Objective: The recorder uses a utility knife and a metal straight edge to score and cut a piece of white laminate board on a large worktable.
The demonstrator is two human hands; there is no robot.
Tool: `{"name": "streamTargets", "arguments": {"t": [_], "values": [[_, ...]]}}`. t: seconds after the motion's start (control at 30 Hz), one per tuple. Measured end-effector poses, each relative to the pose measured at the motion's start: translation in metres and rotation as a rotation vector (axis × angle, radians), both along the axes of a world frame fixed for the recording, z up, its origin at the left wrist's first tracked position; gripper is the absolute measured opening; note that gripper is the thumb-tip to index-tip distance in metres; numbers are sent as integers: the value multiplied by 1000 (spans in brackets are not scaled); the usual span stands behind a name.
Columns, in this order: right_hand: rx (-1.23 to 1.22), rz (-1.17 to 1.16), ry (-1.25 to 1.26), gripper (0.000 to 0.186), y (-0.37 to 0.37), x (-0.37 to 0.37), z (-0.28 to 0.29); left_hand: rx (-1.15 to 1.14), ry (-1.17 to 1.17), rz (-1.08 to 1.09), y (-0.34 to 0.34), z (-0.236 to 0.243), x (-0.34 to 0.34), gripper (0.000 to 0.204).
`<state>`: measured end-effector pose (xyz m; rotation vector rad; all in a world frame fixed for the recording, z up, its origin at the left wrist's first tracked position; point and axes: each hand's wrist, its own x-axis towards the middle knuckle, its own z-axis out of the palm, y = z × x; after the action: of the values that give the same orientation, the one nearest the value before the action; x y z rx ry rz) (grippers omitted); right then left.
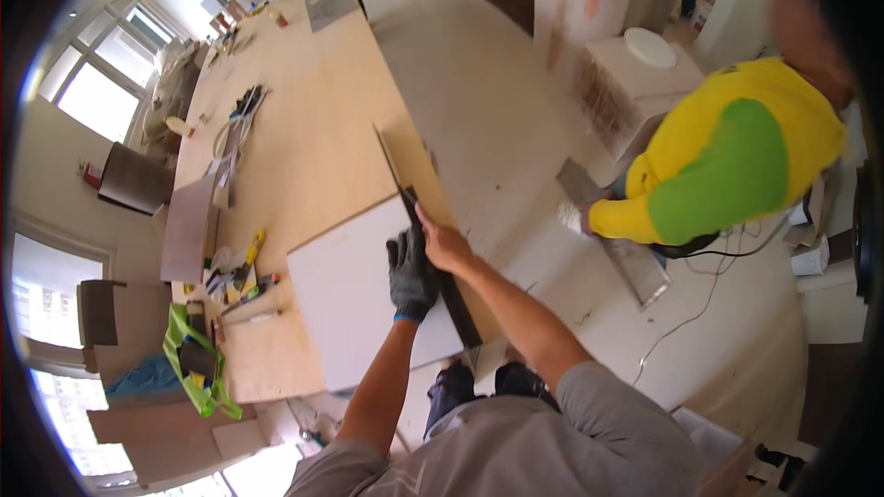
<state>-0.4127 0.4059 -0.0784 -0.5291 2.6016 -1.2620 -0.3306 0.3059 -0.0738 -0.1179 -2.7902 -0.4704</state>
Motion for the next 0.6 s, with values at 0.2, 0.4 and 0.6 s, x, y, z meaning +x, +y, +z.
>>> {"name": "streamTargets", "arguments": {"t": [0.2,0.4,0.6], "values": [[-26,-17,70,58,-8,12,-19,7,-68,24,-2,0,10,63],[14,20,74,57,-2,8,-19,-46,-63,19,3,7,11,67],[49,20,43,57,-7,3,-17,17,-62,44,-1,2,9,64]]}}
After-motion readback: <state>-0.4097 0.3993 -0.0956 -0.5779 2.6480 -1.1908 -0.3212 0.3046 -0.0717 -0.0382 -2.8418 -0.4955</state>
